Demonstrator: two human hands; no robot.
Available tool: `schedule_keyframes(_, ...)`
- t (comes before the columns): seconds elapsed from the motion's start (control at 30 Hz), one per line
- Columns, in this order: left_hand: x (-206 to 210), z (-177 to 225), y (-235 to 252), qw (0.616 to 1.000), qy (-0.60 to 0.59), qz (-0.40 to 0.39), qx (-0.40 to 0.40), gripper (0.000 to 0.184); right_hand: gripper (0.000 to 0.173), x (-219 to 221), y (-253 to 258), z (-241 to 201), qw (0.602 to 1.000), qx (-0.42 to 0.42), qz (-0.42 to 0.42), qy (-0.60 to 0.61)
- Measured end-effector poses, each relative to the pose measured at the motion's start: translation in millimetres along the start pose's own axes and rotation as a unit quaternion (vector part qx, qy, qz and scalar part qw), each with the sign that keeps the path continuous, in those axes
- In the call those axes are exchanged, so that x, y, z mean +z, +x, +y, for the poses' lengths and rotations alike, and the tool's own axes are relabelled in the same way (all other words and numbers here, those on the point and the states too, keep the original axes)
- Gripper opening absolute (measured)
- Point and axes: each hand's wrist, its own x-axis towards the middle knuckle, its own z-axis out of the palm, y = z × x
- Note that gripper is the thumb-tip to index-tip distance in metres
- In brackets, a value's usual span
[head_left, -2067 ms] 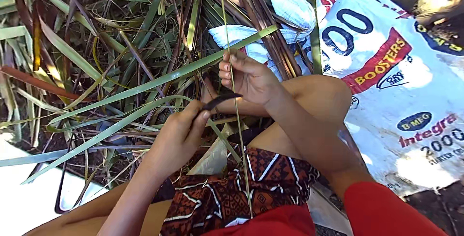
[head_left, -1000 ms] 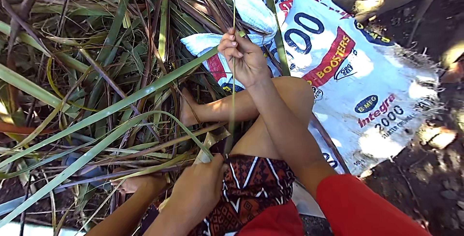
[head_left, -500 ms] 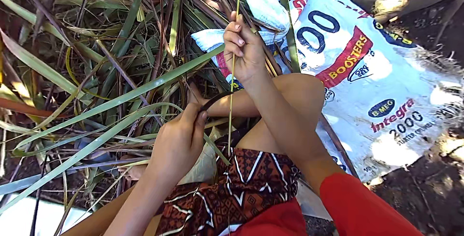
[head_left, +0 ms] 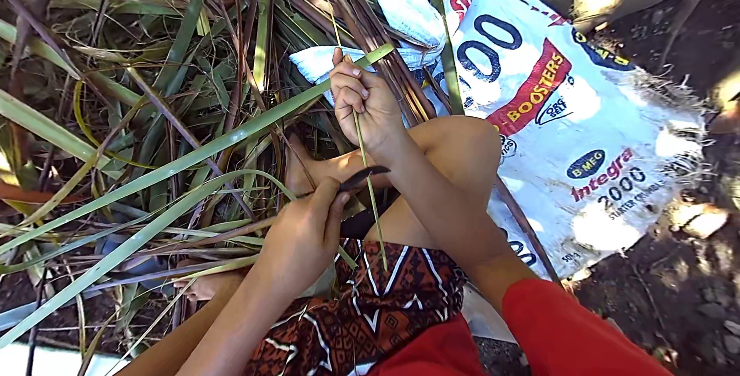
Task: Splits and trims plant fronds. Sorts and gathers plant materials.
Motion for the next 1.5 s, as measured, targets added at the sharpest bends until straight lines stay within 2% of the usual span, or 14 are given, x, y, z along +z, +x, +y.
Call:
schedule_keyframes(0.13, 13.2, 2.4, -13.6, 0.995, 0.079, -0.047, 0.035, 0.033, 0.026, 3.5, 13.2, -28.1, 0.993, -0.089, 0.03, -0.076)
schedule_keyframes(0.27, 18.0, 18.5, -36.3, 0.973, 0.117, -0.197, 0.022, 0.023, 0.025, 8.3, 30.5, -67.2, 0.962, -0.227, 0.048, -0.142)
schedule_keyframes(0.33, 9.1, 17.9, -37.5, 0.976, 0.1, -0.189, 0.048, 0.024, 0.025, 10.9, 35.0, -75.8, 0.946, -0.263, 0.052, -0.183)
schedule_keyframes(0.43, -21.2, 14.3, -24.6, 0.995, 0.021, -0.088, 0.051, 0.034, 0.021, 7.5, 26.8, -58.0, 0.944, -0.216, 0.047, -0.245)
schedule_keyframes(0.57, -29.9, 5.5, -3.9, 0.999, 0.01, 0.037, 0.006, 0.024, 0.023, 3.7, 4.6, -15.9, 0.954, -0.096, 0.053, -0.278)
schedule_keyframes(0.73, -6.0, -1.8, 1.6, 0.999, 0.041, 0.023, -0.013, 0.023, 0.022, -0.3, 1.0, 5.1, 0.964, 0.018, 0.122, -0.235)
schedule_keyframes(0.87, -2.2, -5.3, -5.1, 0.998, 0.042, -0.023, -0.03, 0.026, 0.023, -6.8, 8.0, -2.4, 0.955, 0.003, 0.196, -0.223)
schedule_keyframes(1.03, 16.1, -2.8, -17.9, 0.997, 0.013, -0.08, -0.001, 0.031, 0.022, -1.5, 17.6, -24.2, 0.961, -0.049, 0.18, -0.203)
schedule_keyframes(1.17, 26.7, 15.8, -38.2, 0.963, -0.031, -0.267, -0.019, 0.027, 0.026, 7.0, 32.5, -60.2, 0.967, -0.155, 0.157, -0.13)
schedule_keyframes(1.23, 26.4, 20.9, -43.1, 0.948, -0.066, -0.31, 0.014, 0.027, 0.025, 7.3, 40.3, -76.6, 0.955, -0.207, 0.119, -0.177)
schedule_keyframes(1.3, 12.8, 25.2, -40.0, 0.963, -0.091, -0.242, 0.077, 0.026, 0.023, 7.2, 39.8, -76.8, 0.951, -0.203, 0.093, -0.215)
schedule_keyframes(1.37, -6.6, 27.0, -28.6, 0.979, -0.112, -0.136, 0.098, 0.029, 0.023, 6.4, 29.9, -63.9, 0.958, -0.16, 0.074, -0.227)
schedule_keyframes(1.43, -21.1, 21.3, -16.0, 0.991, -0.108, -0.044, 0.068, 0.034, 0.024, 6.1, 18.1, -47.3, 0.969, -0.093, 0.05, -0.225)
schedule_keyframes(1.5, -24.0, 12.1, -5.7, 0.996, -0.083, 0.011, 0.026, 0.028, 0.026, 5.3, 8.1, -28.9, 0.978, -0.029, 0.039, -0.205)
